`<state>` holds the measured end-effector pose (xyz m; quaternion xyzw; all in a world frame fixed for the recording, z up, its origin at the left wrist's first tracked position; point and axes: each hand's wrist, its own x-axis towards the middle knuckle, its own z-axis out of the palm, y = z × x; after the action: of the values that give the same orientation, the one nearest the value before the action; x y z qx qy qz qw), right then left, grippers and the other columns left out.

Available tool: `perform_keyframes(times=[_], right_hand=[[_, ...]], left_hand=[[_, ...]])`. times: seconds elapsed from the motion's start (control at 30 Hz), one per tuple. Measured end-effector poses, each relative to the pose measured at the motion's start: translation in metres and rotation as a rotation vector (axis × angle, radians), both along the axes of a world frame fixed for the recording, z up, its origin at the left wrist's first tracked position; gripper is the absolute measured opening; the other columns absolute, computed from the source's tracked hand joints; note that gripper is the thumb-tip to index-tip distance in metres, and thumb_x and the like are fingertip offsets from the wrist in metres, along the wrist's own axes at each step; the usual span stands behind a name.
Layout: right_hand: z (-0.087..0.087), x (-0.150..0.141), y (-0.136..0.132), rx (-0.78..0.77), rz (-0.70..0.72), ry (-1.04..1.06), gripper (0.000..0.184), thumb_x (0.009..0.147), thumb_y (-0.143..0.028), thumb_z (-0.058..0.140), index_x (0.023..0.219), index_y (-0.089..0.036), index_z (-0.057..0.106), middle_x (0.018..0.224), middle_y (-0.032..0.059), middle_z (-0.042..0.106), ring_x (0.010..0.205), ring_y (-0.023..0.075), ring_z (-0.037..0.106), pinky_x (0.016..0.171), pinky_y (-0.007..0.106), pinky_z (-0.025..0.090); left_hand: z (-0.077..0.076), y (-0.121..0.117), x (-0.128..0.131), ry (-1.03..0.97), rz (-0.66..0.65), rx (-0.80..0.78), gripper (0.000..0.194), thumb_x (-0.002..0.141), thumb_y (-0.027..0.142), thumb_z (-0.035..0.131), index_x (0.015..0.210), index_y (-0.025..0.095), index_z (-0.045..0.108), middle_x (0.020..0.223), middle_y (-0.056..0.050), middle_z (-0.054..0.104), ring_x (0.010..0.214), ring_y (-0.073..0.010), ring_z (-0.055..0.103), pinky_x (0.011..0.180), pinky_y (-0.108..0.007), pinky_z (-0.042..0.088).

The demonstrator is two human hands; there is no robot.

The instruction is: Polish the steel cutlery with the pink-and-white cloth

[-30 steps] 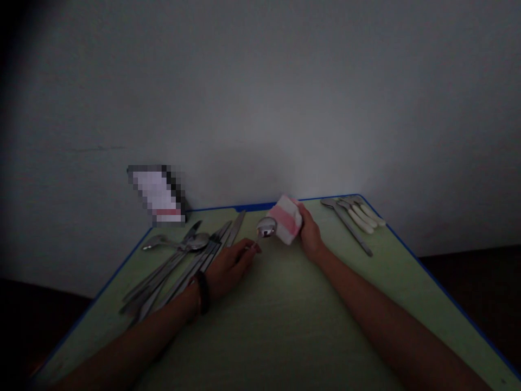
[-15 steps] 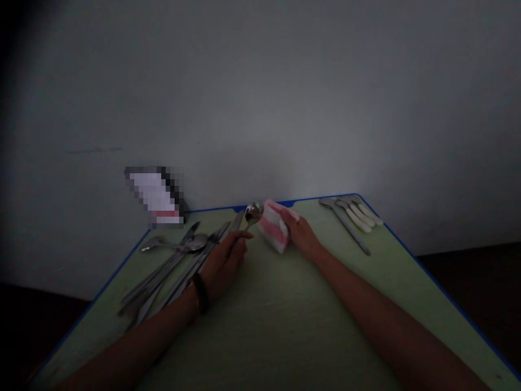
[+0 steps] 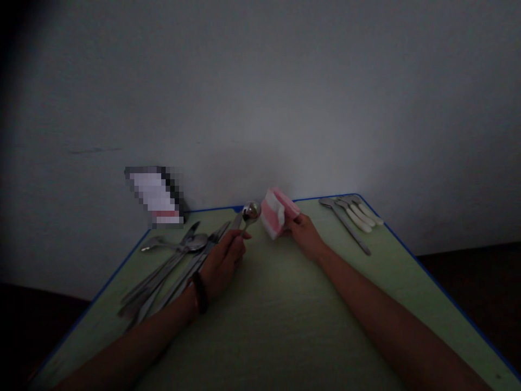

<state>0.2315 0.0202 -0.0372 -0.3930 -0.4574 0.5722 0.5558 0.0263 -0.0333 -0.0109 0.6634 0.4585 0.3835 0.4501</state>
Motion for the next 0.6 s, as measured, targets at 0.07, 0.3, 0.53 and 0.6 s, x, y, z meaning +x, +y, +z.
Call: perform_keyframes(times=[0.07, 0.3, 0.53, 0.6], right_hand=[[-0.0005, 0.0, -0.0005, 0.031, -0.008, -0.025, 0.028, 0.07, -0.036, 0.064, 0.093, -0.02, 0.067, 0.086, 0.0033, 0.07, 0.077, 0.0185, 0.063, 0.072, 0.033, 0.05], [0.0079, 0.002, -0.0069, 0.13, -0.021, -0.149, 0.025, 0.059, -0.025, 0.073, 0.082, -0.019, 0.065, 0.076, -0.0031, 0.066, 0.071, 0.014, 0.058, 0.074, 0.029, 0.045], [0.0032, -0.003, -0.0041, -0.062, -0.065, 0.153, 0.026, 0.064, -0.032, 0.071, 0.086, -0.02, 0.065, 0.084, 0.0013, 0.069, 0.077, 0.0188, 0.062, 0.079, 0.036, 0.047], [0.0027, -0.004, -0.0041, -0.018, -0.055, 0.124, 0.027, 0.065, -0.031, 0.07, 0.089, -0.02, 0.066, 0.089, 0.0023, 0.07, 0.084, 0.0202, 0.062, 0.083, 0.037, 0.046]], left_hand=[[-0.0003, -0.0003, 0.0, -0.012, 0.004, 0.01, 0.03, 0.092, 0.04, 0.035, 0.108, 0.019, 0.048, 0.061, 0.006, 0.034, 0.048, -0.0088, 0.033, 0.042, -0.018, 0.027], [-0.0038, 0.0004, -0.0016, 0.064, 0.004, 0.06, 0.031, 0.093, 0.04, 0.032, 0.107, 0.019, 0.049, 0.061, 0.006, 0.037, 0.049, -0.0098, 0.036, 0.044, -0.02, 0.028], [-0.0008, 0.0033, -0.0024, 0.239, 0.025, 0.135, 0.025, 0.092, 0.034, 0.034, 0.099, 0.02, 0.054, 0.06, 0.004, 0.046, 0.051, -0.0128, 0.043, 0.05, -0.024, 0.033], [-0.0013, 0.0031, -0.0018, 0.243, 0.067, 0.177, 0.024, 0.091, 0.034, 0.036, 0.097, 0.021, 0.055, 0.062, 0.003, 0.049, 0.054, -0.0132, 0.045, 0.052, -0.025, 0.035]])
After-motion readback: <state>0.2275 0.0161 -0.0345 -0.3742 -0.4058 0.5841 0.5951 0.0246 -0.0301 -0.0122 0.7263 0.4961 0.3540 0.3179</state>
